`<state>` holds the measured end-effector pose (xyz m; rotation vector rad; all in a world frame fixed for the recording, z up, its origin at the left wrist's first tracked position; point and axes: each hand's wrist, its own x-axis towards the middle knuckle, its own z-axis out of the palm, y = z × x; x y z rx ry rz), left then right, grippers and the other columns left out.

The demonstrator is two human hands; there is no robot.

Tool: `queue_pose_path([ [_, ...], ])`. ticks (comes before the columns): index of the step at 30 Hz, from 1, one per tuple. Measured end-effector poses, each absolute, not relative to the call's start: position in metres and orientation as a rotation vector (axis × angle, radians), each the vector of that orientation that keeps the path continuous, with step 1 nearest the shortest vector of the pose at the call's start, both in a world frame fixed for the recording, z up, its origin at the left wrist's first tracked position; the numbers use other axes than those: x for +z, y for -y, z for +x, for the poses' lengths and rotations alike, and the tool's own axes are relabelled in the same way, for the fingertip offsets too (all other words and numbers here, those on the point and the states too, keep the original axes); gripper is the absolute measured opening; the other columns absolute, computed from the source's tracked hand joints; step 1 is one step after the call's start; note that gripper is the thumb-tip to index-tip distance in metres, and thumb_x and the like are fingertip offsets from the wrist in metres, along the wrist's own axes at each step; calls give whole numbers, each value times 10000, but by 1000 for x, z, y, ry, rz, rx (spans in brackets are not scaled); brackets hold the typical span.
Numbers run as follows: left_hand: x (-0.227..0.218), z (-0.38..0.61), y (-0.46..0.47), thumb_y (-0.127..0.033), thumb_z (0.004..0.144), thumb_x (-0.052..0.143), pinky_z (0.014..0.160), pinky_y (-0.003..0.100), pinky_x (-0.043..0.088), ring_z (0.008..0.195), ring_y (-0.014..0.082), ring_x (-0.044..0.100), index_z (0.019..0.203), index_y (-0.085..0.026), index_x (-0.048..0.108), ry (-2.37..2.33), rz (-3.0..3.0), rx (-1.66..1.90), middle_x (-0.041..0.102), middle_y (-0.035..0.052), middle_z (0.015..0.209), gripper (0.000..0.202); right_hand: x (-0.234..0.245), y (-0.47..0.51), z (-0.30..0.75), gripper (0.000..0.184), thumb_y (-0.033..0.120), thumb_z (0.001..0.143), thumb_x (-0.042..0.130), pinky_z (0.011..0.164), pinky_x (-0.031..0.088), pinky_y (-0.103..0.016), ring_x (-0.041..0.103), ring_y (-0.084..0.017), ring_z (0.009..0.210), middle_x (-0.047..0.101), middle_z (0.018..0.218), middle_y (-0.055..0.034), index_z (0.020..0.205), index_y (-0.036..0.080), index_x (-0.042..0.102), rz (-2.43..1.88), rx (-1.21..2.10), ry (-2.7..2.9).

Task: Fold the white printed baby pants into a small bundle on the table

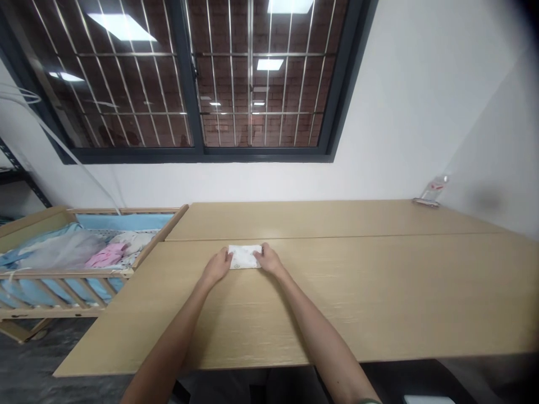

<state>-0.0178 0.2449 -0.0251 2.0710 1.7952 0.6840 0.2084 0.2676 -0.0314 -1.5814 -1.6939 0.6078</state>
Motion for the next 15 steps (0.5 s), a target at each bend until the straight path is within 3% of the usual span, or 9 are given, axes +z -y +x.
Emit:
queue_pose_path([
  [5,-39,-6,-245,-359,1004,411,857,390,479,954,293,708,1098,-187,608,-1993,2068,642,745,159,998,278,-41,-270,205,377,335,821,672,796,493,-324,654,-228,866,692,931,-61,1145,194,538,-1590,530,1570],
  [9,-46,-6,-241,-351,1003,421,890,413,493,986,298,702,1105,-172,601,-2034,2109,707,733,166,1029,274,-45,-266,202,411,348,845,625,862,516,-370,653,-259,973,671,1050,-108,1203,164,539,-1567,405,1538],
  [12,-45,-4,-239,-364,1028,353,997,458,464,1159,315,638,1224,-132,551,-2008,2168,833,680,208,1191,362,-42,-257,196,372,324,922,523,985,482,-430,605,-290,1133,618,1223,-171,1241,138,566,-1467,116,1652],
  [15,-44,4,-237,-421,1054,259,1122,423,395,1333,265,529,1389,-126,453,-1853,2296,924,575,198,1410,487,-35,-247,186,398,292,976,451,1109,393,-452,531,-288,1274,601,1332,-179,1319,133,573,-1296,-67,1892],
])
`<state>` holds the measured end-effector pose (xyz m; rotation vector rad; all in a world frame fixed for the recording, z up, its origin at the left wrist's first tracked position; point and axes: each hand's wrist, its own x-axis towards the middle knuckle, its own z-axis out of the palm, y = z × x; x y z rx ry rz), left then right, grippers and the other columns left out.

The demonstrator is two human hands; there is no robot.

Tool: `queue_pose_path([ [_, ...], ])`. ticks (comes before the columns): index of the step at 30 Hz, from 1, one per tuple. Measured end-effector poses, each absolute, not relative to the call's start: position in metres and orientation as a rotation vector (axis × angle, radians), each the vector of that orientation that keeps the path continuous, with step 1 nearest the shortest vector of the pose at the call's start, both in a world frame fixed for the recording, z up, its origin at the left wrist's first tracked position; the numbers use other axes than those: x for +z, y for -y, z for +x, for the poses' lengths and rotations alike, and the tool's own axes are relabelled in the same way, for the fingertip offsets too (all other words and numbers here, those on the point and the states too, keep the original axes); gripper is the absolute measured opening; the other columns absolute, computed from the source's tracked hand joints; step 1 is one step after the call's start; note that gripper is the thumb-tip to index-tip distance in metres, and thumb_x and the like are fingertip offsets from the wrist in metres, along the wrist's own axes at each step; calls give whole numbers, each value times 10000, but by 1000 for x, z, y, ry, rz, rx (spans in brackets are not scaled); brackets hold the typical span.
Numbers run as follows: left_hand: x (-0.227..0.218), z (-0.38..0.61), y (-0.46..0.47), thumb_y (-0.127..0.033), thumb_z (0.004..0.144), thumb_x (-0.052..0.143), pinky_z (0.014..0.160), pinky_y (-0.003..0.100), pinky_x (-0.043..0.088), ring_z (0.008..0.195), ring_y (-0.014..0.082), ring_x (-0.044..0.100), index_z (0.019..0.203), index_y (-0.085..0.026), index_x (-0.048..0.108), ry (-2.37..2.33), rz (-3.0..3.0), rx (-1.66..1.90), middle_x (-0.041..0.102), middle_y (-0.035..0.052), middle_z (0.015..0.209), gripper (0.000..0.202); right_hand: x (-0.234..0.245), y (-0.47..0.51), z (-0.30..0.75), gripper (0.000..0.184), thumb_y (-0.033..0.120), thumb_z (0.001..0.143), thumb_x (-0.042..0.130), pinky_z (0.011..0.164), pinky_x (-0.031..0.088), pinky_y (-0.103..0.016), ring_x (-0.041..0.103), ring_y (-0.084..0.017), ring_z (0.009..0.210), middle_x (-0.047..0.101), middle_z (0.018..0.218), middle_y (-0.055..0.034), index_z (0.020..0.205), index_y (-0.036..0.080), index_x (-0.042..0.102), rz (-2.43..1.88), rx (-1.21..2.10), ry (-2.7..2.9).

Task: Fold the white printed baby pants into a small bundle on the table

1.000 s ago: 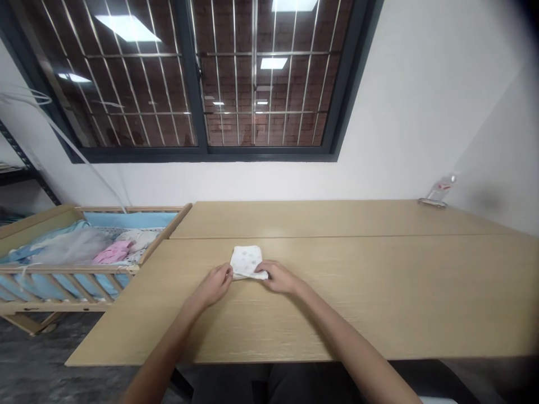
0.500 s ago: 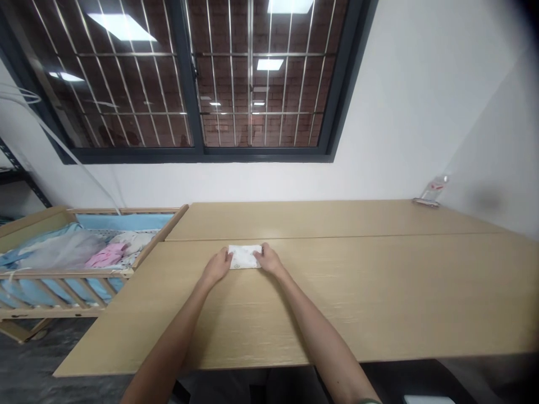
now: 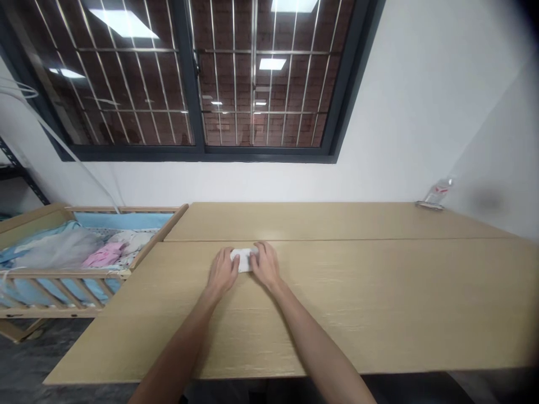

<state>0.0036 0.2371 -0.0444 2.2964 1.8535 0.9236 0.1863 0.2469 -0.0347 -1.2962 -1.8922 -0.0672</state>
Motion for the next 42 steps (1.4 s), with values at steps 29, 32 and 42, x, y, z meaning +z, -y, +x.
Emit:
queue_pose_path([
  [29,-61,-5,-236,-633,991,346,1228,497,220,1546,311,228,1562,-133,326,-1624,2490,688,303,174,1649,760,-37,-245,207,624,426,1023,399,1217,236,-486,229,-325,1536,311,1635,-204,1542,80,380,-1427,190,2120],
  [32,-56,-13,-236,-620,970,434,1200,467,267,1495,279,349,1515,-208,416,-1553,2490,678,423,128,1598,683,-33,-244,212,501,407,984,504,1157,340,-452,460,-303,1378,523,1474,-177,1410,146,541,-1260,166,2186],
  [42,-59,-8,-241,-271,951,467,1177,493,276,1397,265,476,1443,-194,468,-1584,2417,762,527,133,1517,498,-41,-249,217,647,130,782,585,1111,390,-398,531,-270,1263,529,1425,-147,1424,163,519,-1170,271,2234],
])
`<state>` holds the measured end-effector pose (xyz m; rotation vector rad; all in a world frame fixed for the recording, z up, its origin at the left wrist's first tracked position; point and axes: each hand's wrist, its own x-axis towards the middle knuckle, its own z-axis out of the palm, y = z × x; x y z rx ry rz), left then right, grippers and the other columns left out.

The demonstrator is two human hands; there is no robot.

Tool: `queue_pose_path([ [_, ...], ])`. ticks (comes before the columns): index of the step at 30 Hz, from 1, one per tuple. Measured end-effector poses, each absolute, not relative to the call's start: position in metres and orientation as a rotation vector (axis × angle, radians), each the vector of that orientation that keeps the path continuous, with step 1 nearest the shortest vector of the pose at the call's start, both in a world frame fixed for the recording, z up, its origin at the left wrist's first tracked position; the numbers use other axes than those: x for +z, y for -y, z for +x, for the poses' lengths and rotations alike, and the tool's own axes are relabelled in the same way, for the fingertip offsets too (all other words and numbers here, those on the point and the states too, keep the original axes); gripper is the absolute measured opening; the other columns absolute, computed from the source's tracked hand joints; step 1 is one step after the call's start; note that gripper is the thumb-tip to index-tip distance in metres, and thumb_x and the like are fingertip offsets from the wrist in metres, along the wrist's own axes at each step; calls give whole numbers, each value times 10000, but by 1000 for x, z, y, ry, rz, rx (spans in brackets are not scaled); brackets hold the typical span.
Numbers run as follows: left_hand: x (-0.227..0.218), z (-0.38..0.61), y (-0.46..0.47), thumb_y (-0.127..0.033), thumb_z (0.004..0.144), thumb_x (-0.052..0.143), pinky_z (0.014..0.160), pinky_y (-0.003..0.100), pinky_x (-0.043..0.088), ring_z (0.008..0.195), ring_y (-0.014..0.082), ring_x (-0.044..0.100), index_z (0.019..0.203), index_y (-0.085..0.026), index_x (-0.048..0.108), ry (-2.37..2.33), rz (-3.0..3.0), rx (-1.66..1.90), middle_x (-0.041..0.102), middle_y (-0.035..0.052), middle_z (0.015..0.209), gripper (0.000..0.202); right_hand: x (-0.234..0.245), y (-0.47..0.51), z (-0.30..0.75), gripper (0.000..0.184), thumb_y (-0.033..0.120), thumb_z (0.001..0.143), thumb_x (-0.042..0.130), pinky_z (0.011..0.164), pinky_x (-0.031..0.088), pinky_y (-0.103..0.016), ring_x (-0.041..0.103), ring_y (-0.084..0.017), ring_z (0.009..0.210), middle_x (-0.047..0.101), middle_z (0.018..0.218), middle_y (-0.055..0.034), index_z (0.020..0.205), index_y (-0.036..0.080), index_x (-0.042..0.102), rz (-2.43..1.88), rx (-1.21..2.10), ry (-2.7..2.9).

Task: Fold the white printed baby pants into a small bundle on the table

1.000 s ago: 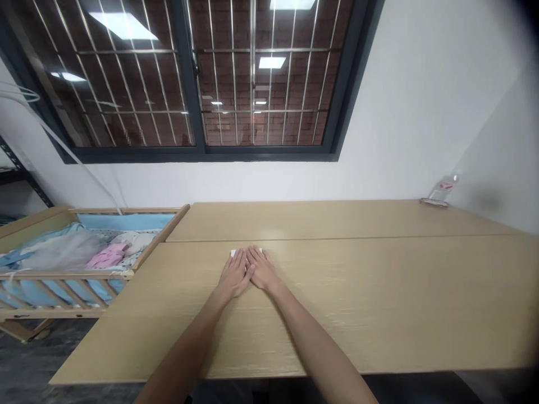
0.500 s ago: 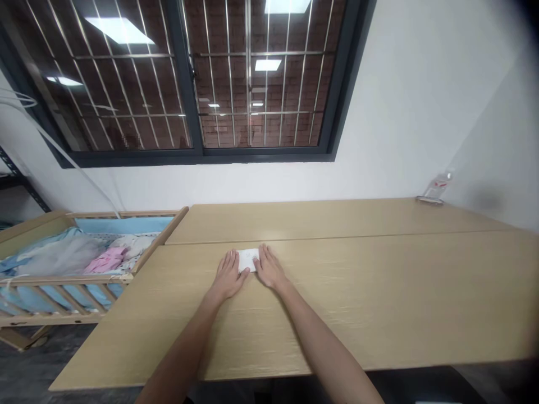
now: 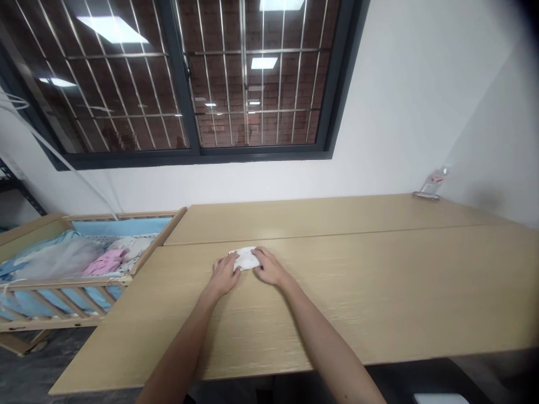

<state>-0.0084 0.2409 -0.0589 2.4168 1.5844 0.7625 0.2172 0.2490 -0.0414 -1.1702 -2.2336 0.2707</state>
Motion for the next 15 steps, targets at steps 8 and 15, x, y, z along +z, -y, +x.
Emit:
queue_pose_path([
  [8,-51,-9,-236,-417,889,636,1185,499,286,1382,291,499,1334,-254,582,-1502,2312,978,608,104,1432,477,-32,-245,214,303,236,959,486,1065,407,-407,575,-258,1171,649,1238,-117,1228,191,619,-1193,217,2177],
  [15,-42,-4,-233,-529,985,459,848,336,546,958,227,704,1128,-200,665,-1433,1982,1317,752,85,1052,414,-29,-248,202,433,473,955,562,840,542,-362,670,-231,947,697,1051,-81,1279,207,456,-1104,619,1563],
])
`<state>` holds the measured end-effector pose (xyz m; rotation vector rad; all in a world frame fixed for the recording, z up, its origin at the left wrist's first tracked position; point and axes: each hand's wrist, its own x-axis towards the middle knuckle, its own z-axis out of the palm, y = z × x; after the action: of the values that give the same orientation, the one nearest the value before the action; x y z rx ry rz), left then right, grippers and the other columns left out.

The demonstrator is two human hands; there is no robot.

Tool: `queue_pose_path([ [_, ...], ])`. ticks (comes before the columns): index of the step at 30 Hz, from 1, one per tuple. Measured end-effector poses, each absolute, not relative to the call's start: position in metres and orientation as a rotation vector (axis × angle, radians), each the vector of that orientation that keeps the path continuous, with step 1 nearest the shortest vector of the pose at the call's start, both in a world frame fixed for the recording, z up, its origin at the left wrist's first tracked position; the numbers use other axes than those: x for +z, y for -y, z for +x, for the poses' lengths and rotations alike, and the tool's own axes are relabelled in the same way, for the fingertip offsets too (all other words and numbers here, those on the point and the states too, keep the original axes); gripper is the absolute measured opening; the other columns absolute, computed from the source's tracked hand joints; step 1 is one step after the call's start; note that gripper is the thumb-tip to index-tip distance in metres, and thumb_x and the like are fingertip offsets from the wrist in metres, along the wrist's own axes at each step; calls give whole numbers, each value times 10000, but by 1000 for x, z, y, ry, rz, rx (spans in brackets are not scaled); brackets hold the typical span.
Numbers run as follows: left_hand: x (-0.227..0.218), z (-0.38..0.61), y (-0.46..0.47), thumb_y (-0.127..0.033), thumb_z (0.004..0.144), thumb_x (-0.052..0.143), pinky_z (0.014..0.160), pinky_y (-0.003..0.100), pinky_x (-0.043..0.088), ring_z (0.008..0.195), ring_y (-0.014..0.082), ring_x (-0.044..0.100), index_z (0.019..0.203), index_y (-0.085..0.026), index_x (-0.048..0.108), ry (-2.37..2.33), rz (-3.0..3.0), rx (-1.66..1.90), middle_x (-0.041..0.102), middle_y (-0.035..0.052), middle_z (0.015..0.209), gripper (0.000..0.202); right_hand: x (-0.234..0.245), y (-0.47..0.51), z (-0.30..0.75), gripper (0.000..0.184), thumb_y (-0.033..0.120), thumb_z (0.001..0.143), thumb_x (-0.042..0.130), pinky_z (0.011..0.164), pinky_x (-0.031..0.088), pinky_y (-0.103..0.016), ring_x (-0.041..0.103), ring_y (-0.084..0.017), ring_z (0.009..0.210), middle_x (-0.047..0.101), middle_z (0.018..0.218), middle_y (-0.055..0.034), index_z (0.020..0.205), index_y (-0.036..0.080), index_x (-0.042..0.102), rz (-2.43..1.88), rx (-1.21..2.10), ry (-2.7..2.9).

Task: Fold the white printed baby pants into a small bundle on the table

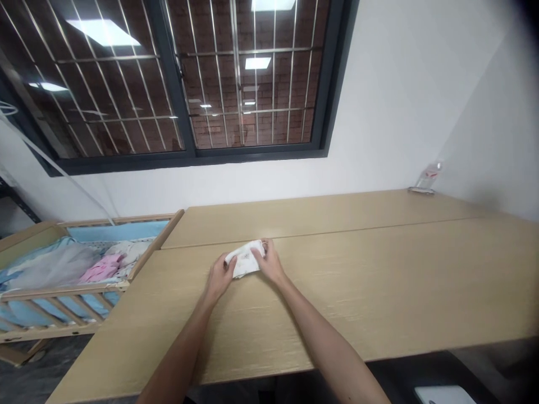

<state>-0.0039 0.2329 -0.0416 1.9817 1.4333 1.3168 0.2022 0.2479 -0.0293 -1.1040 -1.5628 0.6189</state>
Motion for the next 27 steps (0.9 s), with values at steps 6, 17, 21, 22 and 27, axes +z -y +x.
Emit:
queue_pose_path([
  [6,-50,13,-232,-592,973,434,643,287,551,789,221,726,1015,-145,633,-1463,1661,1442,757,112,901,491,-35,-254,201,649,414,834,698,757,573,-330,691,-203,855,672,953,-28,1347,220,351,-1054,939,1351],
  [17,-49,11,-226,-332,913,567,605,254,464,575,167,663,1085,-209,578,-1539,1744,1091,690,-24,648,213,-55,-270,215,720,455,716,788,807,594,-387,716,-227,903,703,1109,-99,1278,218,405,-1243,778,1233],
  [21,-47,14,-221,-276,831,659,642,266,408,636,187,653,911,-236,620,-1597,1901,925,662,-28,618,98,-68,-278,219,593,365,758,735,841,592,-402,711,-229,989,700,1156,-121,1250,224,436,-1236,787,1278],
  [22,-46,15,-220,-275,828,662,642,266,396,645,189,652,900,-239,623,-1606,1931,896,662,-28,622,89,-70,-280,219,567,359,768,725,848,591,-402,709,-228,1001,698,1159,-124,1241,222,445,-1225,786,1284],
  [27,-43,16,-216,-285,864,635,642,259,376,653,179,646,927,-251,627,-1608,2040,827,666,-37,643,72,-75,-285,220,421,366,806,682,873,575,-386,699,-220,1000,706,1119,-116,1158,193,530,-1217,721,1372],
])
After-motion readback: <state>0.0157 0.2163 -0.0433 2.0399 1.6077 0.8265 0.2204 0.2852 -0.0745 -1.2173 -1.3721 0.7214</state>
